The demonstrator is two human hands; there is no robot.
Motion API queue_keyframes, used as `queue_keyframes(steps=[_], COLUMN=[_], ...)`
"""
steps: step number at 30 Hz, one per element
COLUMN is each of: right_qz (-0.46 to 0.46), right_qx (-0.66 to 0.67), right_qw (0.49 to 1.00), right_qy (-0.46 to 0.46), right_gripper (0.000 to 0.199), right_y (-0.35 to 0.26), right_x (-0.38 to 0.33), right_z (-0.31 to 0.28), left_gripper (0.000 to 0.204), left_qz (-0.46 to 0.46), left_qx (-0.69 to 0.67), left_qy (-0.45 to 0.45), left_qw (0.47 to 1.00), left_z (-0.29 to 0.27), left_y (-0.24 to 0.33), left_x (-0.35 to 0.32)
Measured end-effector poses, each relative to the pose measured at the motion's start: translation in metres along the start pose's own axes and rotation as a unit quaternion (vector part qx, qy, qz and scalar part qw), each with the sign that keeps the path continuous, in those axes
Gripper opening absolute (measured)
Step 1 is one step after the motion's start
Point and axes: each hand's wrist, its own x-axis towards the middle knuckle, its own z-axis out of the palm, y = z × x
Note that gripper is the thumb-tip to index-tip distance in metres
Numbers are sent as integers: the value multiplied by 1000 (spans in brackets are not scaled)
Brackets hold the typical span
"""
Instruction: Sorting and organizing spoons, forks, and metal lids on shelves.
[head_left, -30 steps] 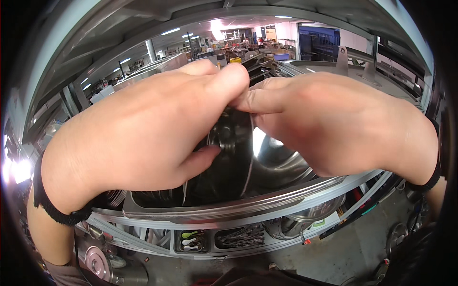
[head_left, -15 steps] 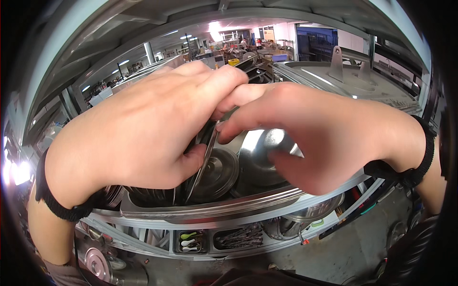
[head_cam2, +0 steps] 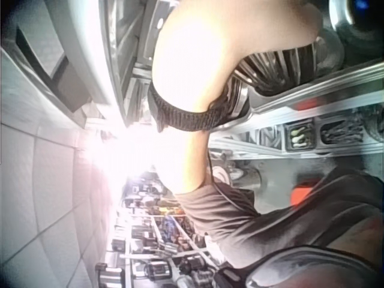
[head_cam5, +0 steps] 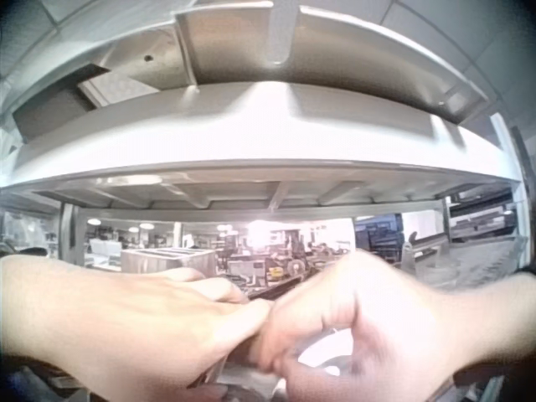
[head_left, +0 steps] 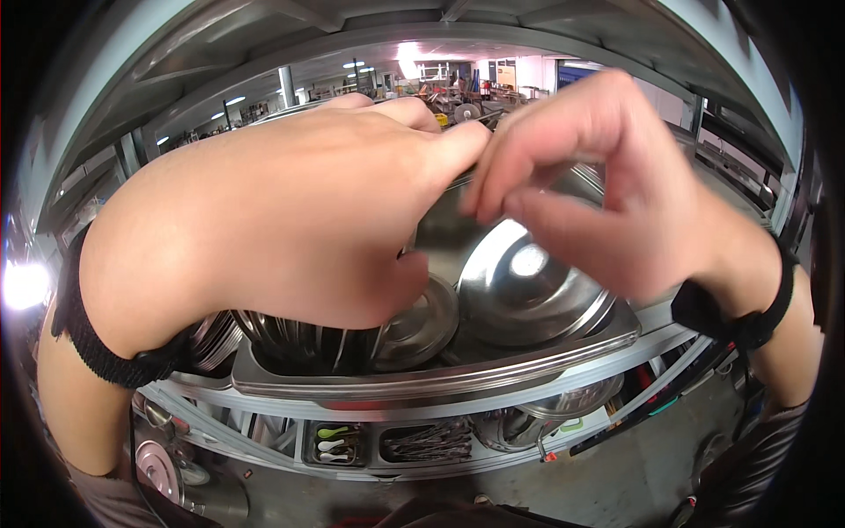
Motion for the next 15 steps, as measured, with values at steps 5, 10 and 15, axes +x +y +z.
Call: queue_keyframes(steps=[5, 10, 15], right_qz=[286, 254, 318], right_qx=[-200, -235, -168], right_qw=[892, 814, 816], right_qy=[-286, -467, -453], right_gripper=[15, 36, 37], right_y=[-18, 11, 26], right_x=[35, 77, 103], right_z=[-17, 14, 42], left_gripper=[28, 20, 18], left_qz=[20, 28, 51], left_qx=[94, 90, 56], left_qy=[-52, -75, 11], left_qw=[994, 993, 997], left_z=[-1, -3, 2], left_y=[-6, -14, -19], left_x=[-5, -12, -22])
